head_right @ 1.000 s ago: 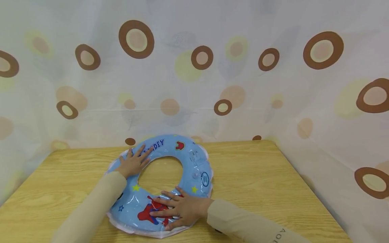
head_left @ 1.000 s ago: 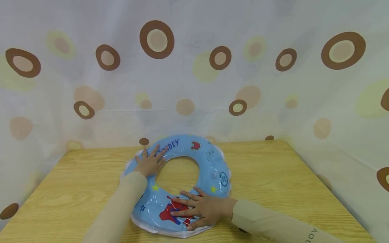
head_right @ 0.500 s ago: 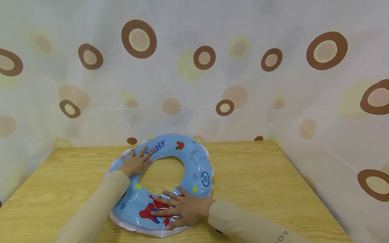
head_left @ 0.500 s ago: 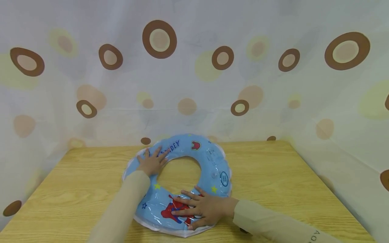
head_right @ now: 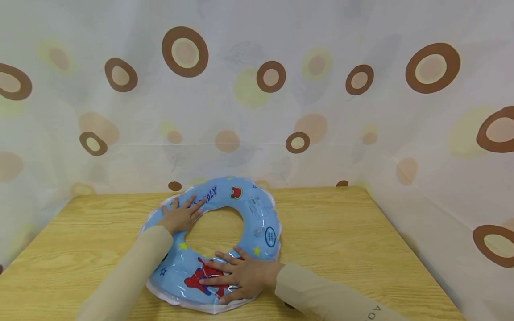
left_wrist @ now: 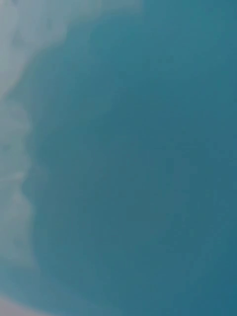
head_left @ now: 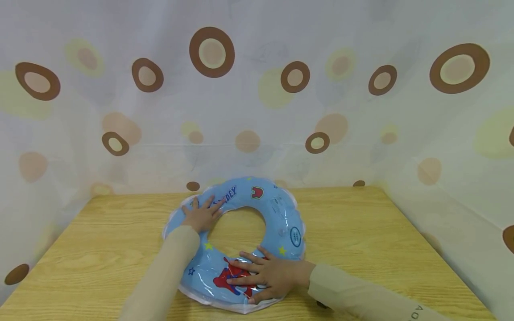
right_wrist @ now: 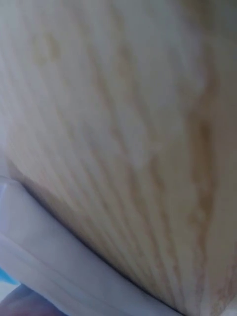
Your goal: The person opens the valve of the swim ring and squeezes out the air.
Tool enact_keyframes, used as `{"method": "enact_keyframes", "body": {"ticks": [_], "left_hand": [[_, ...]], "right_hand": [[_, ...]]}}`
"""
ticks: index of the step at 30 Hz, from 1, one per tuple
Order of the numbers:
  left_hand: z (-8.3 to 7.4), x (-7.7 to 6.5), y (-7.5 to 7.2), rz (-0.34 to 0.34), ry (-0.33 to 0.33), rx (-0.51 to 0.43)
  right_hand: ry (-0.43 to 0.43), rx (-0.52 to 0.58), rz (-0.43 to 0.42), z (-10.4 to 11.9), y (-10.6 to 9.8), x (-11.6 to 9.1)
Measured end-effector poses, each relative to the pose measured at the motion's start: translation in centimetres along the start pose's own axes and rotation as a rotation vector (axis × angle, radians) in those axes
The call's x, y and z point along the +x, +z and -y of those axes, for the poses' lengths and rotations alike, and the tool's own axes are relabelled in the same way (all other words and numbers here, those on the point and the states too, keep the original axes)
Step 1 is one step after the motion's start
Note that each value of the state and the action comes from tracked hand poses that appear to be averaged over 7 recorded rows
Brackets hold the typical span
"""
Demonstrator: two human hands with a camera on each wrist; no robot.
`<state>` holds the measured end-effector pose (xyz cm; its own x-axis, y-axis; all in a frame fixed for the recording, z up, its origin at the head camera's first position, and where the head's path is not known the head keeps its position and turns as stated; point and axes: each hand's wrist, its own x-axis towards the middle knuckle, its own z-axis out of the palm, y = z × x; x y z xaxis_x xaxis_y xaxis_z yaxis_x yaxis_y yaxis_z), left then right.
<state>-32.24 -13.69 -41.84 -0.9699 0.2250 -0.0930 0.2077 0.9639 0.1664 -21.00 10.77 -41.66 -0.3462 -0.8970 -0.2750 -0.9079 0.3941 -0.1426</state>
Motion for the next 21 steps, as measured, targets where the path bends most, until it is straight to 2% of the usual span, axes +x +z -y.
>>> {"method": "enact_keyframes", "body": {"ticks": [12, 21], "left_hand": [[-0.29, -0.38, -0.32, 0.023, -0.011, -0.009], [-0.20, -0.13, -0.01, 0.020, -0.009, -0.011]], "right_hand": [[-0.007, 0.032, -0.008, 0.15, -0.10, 0.02], [0.003, 0.051, 0.001, 0.17, -0.16, -0.02]]}}
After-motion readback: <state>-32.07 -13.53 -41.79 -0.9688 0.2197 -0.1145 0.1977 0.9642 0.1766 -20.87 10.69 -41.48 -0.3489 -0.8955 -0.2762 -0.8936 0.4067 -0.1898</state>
